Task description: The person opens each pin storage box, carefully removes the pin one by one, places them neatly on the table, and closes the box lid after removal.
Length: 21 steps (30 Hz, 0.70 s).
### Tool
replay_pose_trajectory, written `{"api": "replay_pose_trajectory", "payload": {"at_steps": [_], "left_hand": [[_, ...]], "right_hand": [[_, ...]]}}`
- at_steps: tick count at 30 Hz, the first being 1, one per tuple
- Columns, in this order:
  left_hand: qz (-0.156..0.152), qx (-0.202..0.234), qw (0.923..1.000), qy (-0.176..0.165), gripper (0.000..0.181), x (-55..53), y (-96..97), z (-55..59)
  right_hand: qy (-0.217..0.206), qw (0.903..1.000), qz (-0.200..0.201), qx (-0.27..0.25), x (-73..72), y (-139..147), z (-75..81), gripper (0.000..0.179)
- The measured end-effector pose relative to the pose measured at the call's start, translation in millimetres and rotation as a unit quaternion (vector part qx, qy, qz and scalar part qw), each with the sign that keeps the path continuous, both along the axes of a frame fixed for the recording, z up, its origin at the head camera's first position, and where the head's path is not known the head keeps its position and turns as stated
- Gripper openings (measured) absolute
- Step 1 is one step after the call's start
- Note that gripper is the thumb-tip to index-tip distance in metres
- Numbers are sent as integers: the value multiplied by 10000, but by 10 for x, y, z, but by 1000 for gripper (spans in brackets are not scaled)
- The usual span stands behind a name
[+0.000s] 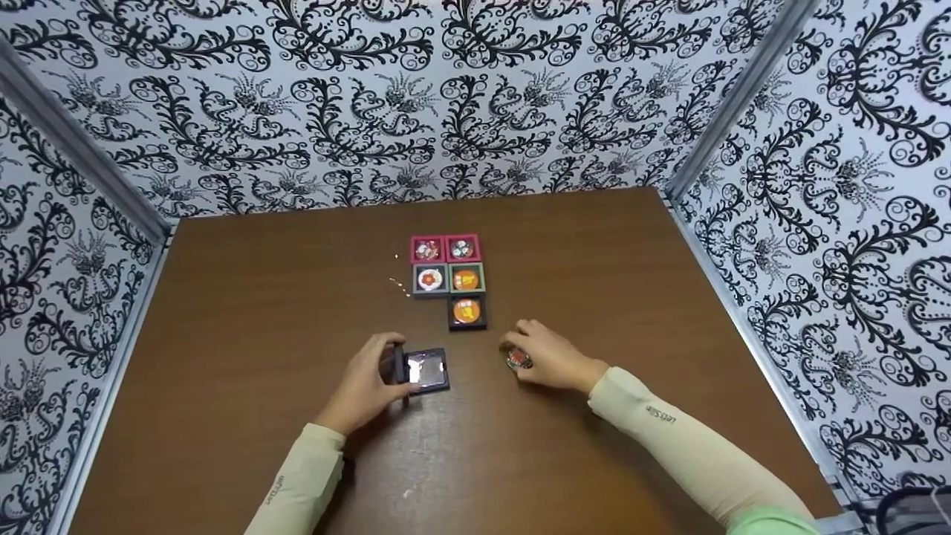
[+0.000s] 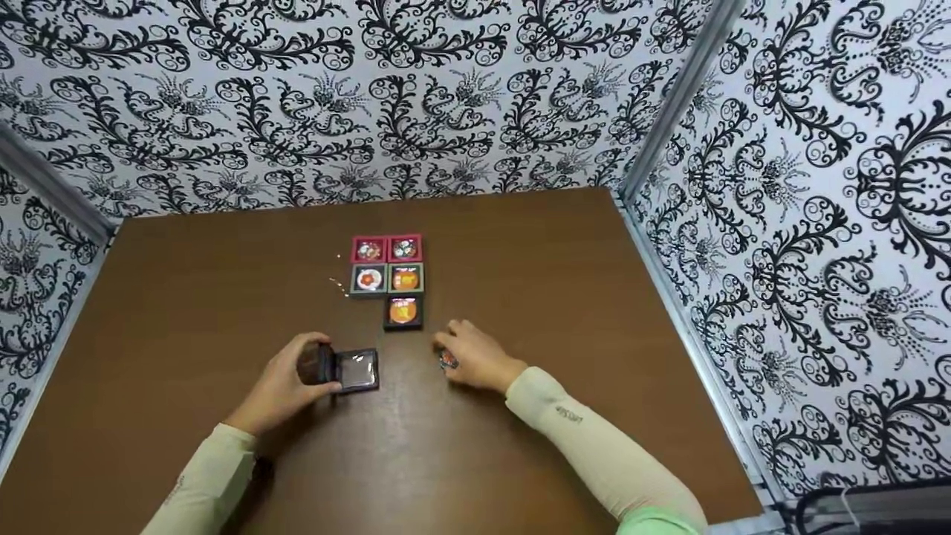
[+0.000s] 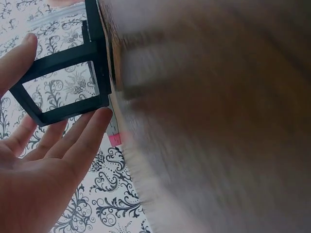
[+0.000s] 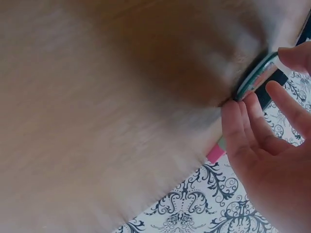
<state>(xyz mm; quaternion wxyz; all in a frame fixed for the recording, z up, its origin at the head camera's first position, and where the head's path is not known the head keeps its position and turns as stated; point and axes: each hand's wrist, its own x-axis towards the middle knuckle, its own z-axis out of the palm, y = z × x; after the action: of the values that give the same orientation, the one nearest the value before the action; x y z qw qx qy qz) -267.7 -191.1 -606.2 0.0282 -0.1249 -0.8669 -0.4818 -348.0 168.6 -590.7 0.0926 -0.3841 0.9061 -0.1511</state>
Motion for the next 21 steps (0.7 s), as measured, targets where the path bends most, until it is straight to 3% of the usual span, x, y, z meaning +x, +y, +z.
{"api": "replay_pose_trajectory", "payload": {"at_steps": [7, 13, 21], "left_hand": [[-133, -40, 9999, -83, 80, -12, -20, 9], [-195, -102, 9997, -80, 93, 30, -44, 60], [40, -153, 9999, 12, 106, 213, -168, 156]], "right_hand": [[-334, 9976, -277, -533, -161, -107, 98, 35], [-430, 9925, -456, -1052, -395, -324, 79, 51], [-307, 9945, -521, -853, -556, -491, 10, 51]]}}
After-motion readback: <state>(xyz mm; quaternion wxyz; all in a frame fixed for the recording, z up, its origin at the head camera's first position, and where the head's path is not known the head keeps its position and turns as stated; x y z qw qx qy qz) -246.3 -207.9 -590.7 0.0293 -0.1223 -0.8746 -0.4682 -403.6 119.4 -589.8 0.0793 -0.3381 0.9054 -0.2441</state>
